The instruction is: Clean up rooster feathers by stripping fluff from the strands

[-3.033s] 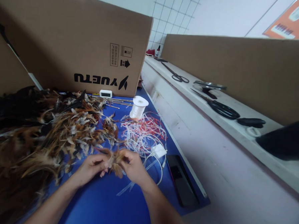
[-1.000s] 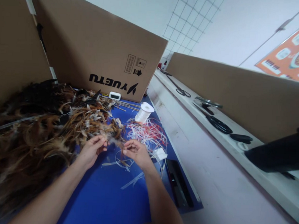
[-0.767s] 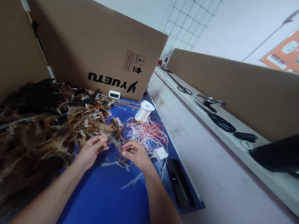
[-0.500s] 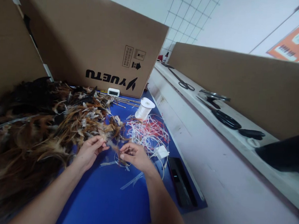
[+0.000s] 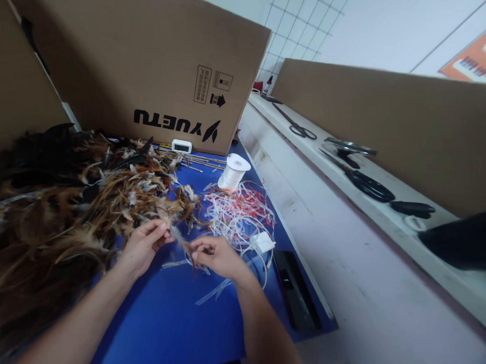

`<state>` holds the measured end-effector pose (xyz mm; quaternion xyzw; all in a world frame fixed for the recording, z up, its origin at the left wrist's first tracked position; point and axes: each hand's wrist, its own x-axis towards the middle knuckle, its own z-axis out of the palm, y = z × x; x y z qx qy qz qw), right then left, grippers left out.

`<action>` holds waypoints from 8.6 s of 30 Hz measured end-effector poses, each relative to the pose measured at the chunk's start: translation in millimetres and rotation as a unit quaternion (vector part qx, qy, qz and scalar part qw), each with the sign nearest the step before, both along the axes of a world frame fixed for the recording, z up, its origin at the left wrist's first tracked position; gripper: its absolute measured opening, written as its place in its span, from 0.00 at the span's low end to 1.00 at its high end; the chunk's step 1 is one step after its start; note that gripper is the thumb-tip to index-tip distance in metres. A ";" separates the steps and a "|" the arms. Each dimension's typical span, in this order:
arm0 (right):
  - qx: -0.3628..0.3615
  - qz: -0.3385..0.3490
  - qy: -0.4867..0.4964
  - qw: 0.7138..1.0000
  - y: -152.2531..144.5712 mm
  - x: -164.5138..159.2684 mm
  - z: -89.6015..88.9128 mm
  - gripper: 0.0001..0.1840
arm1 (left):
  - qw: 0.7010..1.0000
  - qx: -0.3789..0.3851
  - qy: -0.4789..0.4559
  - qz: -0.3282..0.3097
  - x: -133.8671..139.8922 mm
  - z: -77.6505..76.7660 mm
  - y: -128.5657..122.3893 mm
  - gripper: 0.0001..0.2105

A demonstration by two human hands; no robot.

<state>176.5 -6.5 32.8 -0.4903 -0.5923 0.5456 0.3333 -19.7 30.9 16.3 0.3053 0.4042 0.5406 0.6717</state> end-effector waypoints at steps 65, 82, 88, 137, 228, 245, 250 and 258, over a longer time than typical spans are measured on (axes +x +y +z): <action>0.173 -0.208 0.107 0.957 6.4 4.0 0.3 0.07 | 0.981 0.089 0.158 -0.068 -1.5 13.3 -11.6 0.12; 0.193 -0.226 0.107 0.949 3.3 1.9 4.7 0.07 | 0.983 0.007 0.099 -0.154 3.9 18.9 -19.0 0.16; 0.204 -0.219 0.086 0.950 1.9 -1.1 7.2 0.08 | 0.980 0.017 0.107 -0.169 5.0 14.8 -17.2 0.14; 0.207 -0.160 0.119 0.958 -4.8 -15.8 5.3 0.02 | 0.965 -0.053 0.051 -0.250 10.8 9.5 -23.3 0.14; 0.118 -0.054 -0.030 0.991 3.7 -16.8 -13.4 0.11 | 0.996 0.032 -0.083 -0.026 -4.1 12.3 -6.4 0.11; 0.117 -0.130 -0.033 0.984 2.5 -12.4 -3.4 0.10 | 0.998 0.044 -0.041 0.018 1.0 11.0 -6.9 0.11; 0.104 -0.124 -0.011 0.987 0.7 -12.3 -2.0 0.10 | 0.998 0.042 -0.049 0.006 3.2 8.7 -6.7 0.10; 0.030 -0.131 0.208 0.969 4.2 -13.5 -0.8 0.22 | 0.986 -0.056 -0.144 0.061 2.6 9.1 -3.5 0.06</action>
